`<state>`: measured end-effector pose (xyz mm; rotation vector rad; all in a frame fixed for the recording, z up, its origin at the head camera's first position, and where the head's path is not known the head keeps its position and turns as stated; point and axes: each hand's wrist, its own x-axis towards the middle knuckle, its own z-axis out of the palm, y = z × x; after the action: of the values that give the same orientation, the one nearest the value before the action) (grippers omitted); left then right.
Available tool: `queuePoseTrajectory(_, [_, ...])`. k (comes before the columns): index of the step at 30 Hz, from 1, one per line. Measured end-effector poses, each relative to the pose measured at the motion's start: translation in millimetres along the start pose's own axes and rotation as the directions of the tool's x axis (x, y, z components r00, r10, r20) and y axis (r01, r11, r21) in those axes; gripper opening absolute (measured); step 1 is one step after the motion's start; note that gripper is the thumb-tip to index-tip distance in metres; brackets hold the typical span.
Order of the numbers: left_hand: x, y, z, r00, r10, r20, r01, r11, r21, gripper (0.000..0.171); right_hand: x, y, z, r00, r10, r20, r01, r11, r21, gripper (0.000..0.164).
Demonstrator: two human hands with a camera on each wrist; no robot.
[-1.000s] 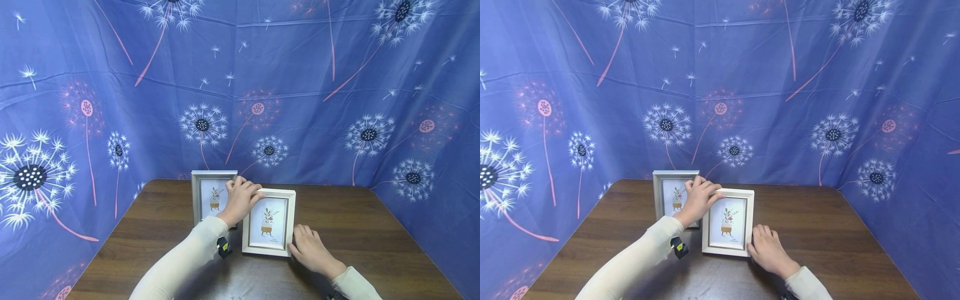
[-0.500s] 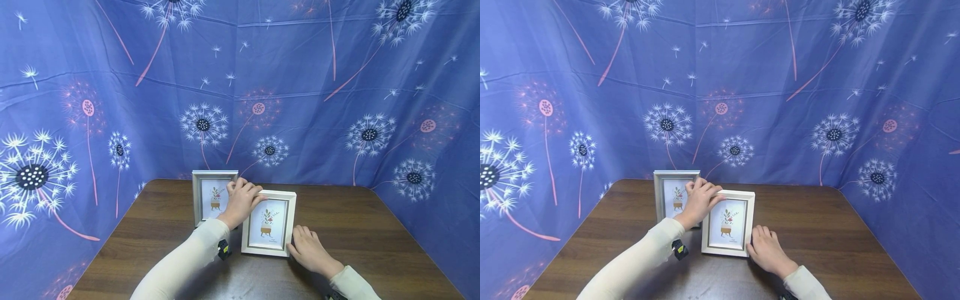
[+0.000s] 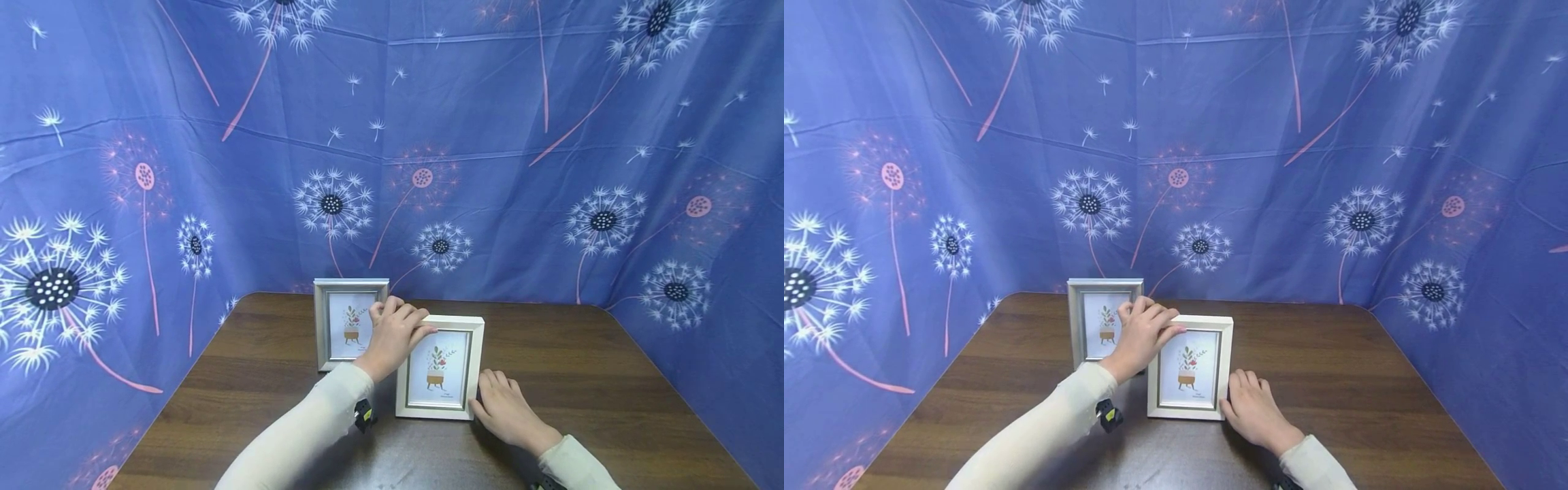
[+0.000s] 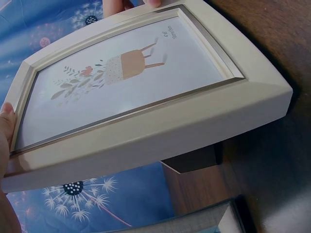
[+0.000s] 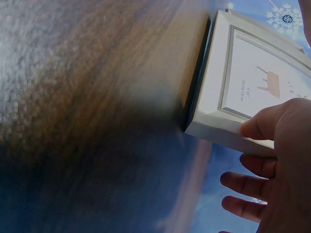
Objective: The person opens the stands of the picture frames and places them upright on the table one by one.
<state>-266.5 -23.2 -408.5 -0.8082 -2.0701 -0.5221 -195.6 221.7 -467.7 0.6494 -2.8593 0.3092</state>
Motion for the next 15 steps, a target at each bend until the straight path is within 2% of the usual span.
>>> queuePoseTrajectory(10, [-6.1, -2.8, 3.7, 0.997, 0.043, -0.068, -0.042, 0.999, 0.017, 0.031, 1.3, 1.2, 2.3, 1.0, -0.005, -0.018, 0.005, 1.0, 0.004, 0.029])
queuePoseTrajectory(15, [-7.1, -3.9, 4.5, 0.995, 0.062, -0.078, -0.06, 0.998, 0.033, 0.031, 1.3, 1.0, 2.6, 1.0, 0.004, -0.013, -0.004, 1.0, 0.008, 0.028])
